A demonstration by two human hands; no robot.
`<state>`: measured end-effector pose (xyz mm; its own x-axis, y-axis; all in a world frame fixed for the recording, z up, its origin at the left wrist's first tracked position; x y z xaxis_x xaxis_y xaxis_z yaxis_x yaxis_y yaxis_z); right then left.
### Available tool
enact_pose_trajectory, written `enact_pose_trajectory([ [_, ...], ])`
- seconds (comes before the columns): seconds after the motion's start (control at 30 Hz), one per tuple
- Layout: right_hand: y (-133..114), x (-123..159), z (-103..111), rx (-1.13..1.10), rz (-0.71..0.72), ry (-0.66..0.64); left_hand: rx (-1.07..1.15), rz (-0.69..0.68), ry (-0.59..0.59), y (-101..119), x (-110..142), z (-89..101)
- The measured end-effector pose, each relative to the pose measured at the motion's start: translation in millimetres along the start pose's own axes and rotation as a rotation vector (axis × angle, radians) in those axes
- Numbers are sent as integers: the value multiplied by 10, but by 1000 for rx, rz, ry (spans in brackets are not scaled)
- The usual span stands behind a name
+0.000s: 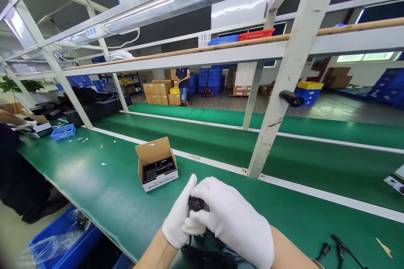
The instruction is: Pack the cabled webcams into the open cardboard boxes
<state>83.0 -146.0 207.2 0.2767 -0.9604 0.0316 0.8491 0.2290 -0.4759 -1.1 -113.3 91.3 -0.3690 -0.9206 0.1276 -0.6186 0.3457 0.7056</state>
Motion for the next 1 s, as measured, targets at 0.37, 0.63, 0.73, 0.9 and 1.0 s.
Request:
enact_pose_trajectory([
  [0.37,23,-87,-38,214,47,134,-249,-302,-40,265,131,-194],
  [0.63,35,-125,40,237,158,295,-1311,-796,89,723,243,186],
  [0.73,183,-15,133,98,203,378,-1872,-767,406,943,-27,928],
  [0.9,231,114,182,68,245,410,-1937,-683,375,885,-329,1718],
  [1.0,171,148,215,50,253,414,-1911,-705,297,708,-355,1672],
])
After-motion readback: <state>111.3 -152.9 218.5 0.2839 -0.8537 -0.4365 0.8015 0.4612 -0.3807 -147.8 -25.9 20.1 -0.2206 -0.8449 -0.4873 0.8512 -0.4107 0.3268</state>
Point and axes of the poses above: each hand's wrist, its own x-axis away from the middle knuckle, its own z-axis out of the back of the hand, y = z × x, the point moved 4 cm from there along -x, towards the middle knuckle, and after that the axes turned 15 degrees about -z, right-handed, at the moved point
